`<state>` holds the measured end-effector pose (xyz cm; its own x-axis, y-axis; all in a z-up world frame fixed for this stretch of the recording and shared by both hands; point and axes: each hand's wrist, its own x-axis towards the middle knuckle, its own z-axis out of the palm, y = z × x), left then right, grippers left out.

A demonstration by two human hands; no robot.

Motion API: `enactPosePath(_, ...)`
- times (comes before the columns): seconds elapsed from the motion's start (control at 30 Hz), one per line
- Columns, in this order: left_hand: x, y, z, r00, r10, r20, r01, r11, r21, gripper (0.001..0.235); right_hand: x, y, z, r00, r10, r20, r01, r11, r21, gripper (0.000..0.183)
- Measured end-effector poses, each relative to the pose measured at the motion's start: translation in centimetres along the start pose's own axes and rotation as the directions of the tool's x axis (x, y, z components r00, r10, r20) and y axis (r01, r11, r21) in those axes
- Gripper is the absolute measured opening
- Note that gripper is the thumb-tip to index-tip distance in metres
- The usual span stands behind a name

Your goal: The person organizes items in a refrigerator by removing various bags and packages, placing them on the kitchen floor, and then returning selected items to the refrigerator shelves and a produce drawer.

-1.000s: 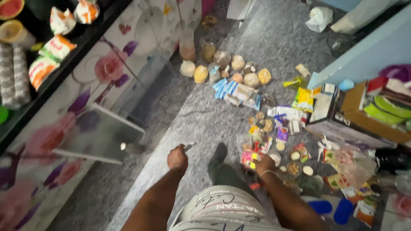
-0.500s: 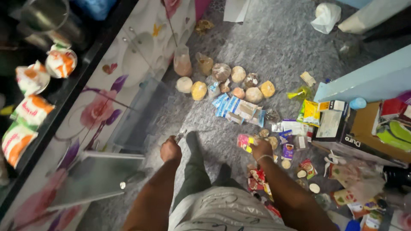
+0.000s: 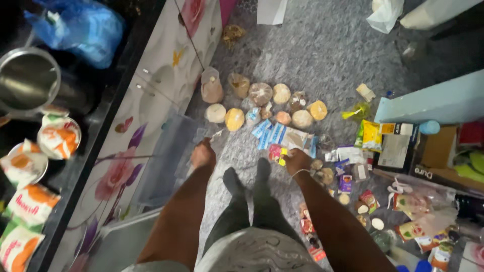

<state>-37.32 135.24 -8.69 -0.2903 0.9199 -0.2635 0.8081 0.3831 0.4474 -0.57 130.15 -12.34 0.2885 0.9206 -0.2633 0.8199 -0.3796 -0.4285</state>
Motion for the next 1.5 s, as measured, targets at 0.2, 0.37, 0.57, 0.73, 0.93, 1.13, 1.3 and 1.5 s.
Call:
enactPosePath(0.2, 9.1, 4.2, 1.8, 0.986, 0.16, -0.037, -0.16, 0.987, -0.01, 0.039, 6.0, -2.0, 0.2, 0.995, -0.091, -0.033, 0.093, 0.992, 0.089, 0.044)
enactPosePath(0.37, 10.3, 7.8, 2.8, 0.972, 0.235, -0.02, -0.236, 0.965, -0.111, 0.036, 10.7, -2.9, 1.1, 0.995, -0.103, 0.003, 0.103, 0.993, 0.061, 0.042)
enactPosePath(0.57, 7.0, 9.7, 6.3, 0.961, 0.182, 0.209, -0.146, 0.973, -0.177, 0.028, 15.5, -5.2, 3.5, 0.987, -0.064, 0.145, 0.053, 0.995, 0.079, 0.037)
enactPosePath(0.73, 4.4, 10.5, 8.1, 0.926, 0.171, 0.338, -0.095, 0.969, -0.23, 0.031, 18.4, -7.0, 5.9, 0.95, -0.23, 0.213, 0.224, 0.973, 0.054, 0.031)
enactPosePath(0.93, 5.5, 10.3, 5.4, 0.905, 0.051, 0.422, -0.013, 0.996, -0.092, 0.031, 23.3, -11.1, 7.0, 0.987, -0.07, 0.146, 0.042, 0.982, 0.186, 0.045)
enactPosePath(1.13, 9.0, 9.7, 2.9, 0.967, 0.036, 0.251, -0.005, 0.993, -0.12, 0.032, 25.8, -12.2, 5.0, 0.983, -0.119, 0.141, 0.037, 0.876, 0.482, 0.031)
enactPosePath(1.3, 10.4, 8.5, 2.5, 0.989, 0.038, 0.144, -0.023, 0.994, -0.106, 0.035, 22.9, -10.4, 2.3, 0.958, -0.222, 0.181, 0.142, 0.917, 0.372, 0.024)
enactPosePath(1.5, 8.2, 4.5, 3.5, 0.945, 0.312, 0.097, -0.299, 0.945, -0.13, 0.038, 12.8, -6.4, 0.4, 0.965, -0.071, 0.253, -0.056, 0.886, 0.46, 0.027)
